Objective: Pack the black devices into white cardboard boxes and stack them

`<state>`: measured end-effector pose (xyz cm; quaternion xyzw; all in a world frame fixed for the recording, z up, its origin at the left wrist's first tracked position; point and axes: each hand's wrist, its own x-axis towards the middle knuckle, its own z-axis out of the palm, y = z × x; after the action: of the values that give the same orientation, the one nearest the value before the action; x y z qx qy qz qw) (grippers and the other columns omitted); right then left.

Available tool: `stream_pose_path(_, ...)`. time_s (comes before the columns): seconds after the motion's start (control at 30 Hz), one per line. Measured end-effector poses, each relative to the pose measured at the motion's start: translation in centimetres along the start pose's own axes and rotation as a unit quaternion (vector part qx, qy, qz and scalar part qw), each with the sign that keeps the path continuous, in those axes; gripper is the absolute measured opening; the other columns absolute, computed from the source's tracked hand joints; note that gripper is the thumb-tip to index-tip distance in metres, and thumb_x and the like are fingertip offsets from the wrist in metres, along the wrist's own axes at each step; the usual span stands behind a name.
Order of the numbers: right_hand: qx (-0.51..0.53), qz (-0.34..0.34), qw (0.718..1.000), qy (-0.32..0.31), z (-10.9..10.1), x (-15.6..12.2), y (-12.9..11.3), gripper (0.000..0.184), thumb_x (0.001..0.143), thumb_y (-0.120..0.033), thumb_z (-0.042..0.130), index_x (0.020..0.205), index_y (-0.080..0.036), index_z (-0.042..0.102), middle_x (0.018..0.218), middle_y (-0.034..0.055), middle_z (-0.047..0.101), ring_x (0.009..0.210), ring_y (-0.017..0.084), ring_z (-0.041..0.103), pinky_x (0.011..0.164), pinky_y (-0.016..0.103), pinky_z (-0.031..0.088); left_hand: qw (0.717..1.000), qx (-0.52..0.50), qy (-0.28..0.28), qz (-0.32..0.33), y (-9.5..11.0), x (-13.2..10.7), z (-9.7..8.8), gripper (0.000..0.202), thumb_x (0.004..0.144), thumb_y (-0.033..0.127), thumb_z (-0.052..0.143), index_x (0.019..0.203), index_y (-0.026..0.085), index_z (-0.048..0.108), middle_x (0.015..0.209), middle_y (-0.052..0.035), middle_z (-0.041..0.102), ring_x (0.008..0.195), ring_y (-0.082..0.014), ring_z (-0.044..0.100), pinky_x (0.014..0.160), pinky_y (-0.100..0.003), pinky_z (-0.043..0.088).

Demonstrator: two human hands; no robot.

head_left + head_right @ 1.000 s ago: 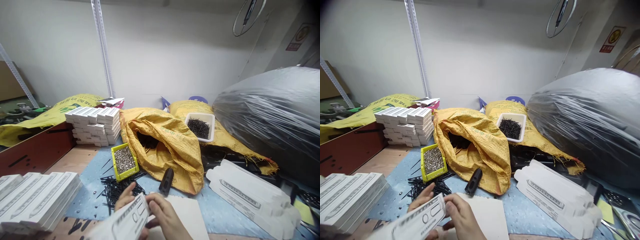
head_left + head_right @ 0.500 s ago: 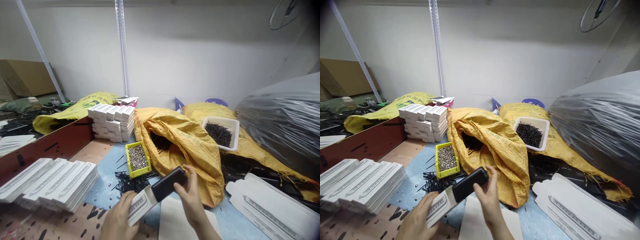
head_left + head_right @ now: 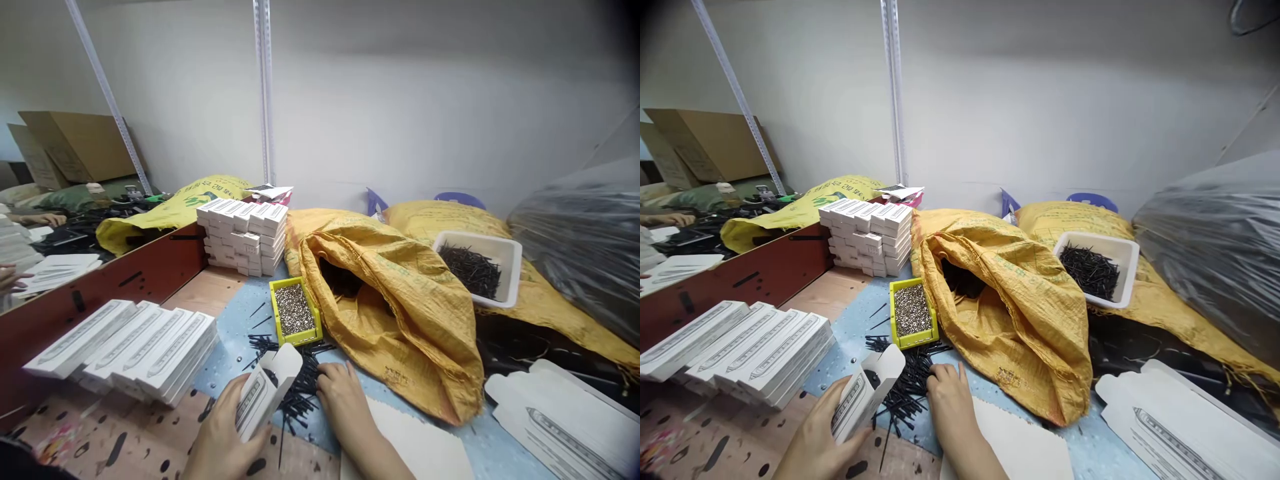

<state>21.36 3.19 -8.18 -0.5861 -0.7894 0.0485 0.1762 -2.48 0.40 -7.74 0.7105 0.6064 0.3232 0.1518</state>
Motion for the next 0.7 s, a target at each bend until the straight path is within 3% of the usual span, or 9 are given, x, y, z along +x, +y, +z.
stream_pose_path(0.1,0.002,-0.006,1.000,0.031,-1.7,-0.3,0.3,0.018,0.083,-0.005,0.053,0.079,-0.020,0.062,0.094,0.0037,0.068,0.090,0.023,0.061,0.099,0.061,0.033,0.999,0.029,-0.029,0.028,-0.3,-0.3,-0.3,0.052,0.072,0.024,0.057,0.124,0.019,0.052,0.125,-0.0094,0.060,0.114,-0.0262,0.059,0.094,-0.038,0.052)
stream_pose_path(0.17,-0.003,-0.019,0.999,0.031,-3.5,-0.6,0.5,0.016,0.086,-0.008,0.049,0.080,-0.020,0.059,0.080,0.0017,0.065,0.075,0.019,0.061,0.098,0.060,0.035,0.996,0.053,-0.049,0.043,-0.2,-0.4,-0.2,0.058,0.072,0.017,0.054,0.129,0.022,0.049,0.130,-0.0080,0.057,0.114,-0.0256,0.059,0.092,-0.037,0.053)
stream_pose_path(0.3,-0.076,-0.090,0.993,0.025,-5.3,-1.0,-0.2,0.026,0.079,0.002,0.043,0.068,-0.019,0.053,0.061,-0.0017,0.056,0.055,0.015,0.054,0.098,0.057,0.035,0.989,0.074,-0.099,0.075,1.1,-0.5,1.0,0.074,0.064,0.004,0.046,0.134,0.027,0.046,0.122,-0.0052,0.062,0.106,-0.0247,0.062,0.088,-0.037,0.053)
stream_pose_path(0.37,-0.099,-0.118,0.987,0.046,-5.5,-1.2,-1.2,0.029,0.074,0.007,0.042,0.065,-0.019,0.051,0.060,-0.0012,0.055,0.056,0.015,0.054,0.101,0.058,0.031,0.986,0.071,-0.117,0.094,2.2,-0.6,1.7,0.080,0.056,0.000,0.045,0.132,0.027,0.048,0.115,-0.0052,0.065,0.102,-0.0256,0.062,0.090,-0.038,0.051)
stream_pose_path(0.47,-0.039,-0.151,0.987,0.030,-6.6,-1.4,-2.5,0.023,0.080,0.000,0.046,0.071,-0.020,0.053,0.066,-0.0013,0.057,0.062,0.015,0.055,0.107,0.055,0.026,0.985,0.034,-0.134,0.102,3.9,-1.1,2.3,0.083,0.048,-0.002,0.045,0.125,0.027,0.054,0.109,-0.0051,0.067,0.098,-0.0258,0.062,0.089,-0.038,0.050)
stream_pose_path(0.6,0.070,-0.141,0.987,-0.026,-9.5,-1.9,-2.8,0.018,0.090,-0.013,0.046,0.080,-0.022,0.058,0.072,-0.0016,0.059,0.071,0.015,0.057,0.108,0.051,0.027,0.979,-0.076,-0.158,0.103,5.5,-1.5,2.0,0.064,0.060,0.005,0.052,0.120,0.026,0.054,0.111,-0.0048,0.066,0.100,-0.0230,0.062,0.088,-0.034,0.052)
stream_pose_path(0.7,0.120,-0.097,0.988,-0.008,-11.1,-2.4,-2.4,0.017,0.092,-0.016,0.042,0.084,-0.022,0.056,0.079,0.0016,0.060,0.076,0.016,0.057,0.099,0.044,0.040,0.974,-0.125,-0.166,0.089,5.9,-1.6,1.8,0.061,0.064,0.011,0.054,0.123,0.024,0.050,0.118,-0.0069,0.063,0.107,-0.0231,0.060,0.092,-0.034,0.051)
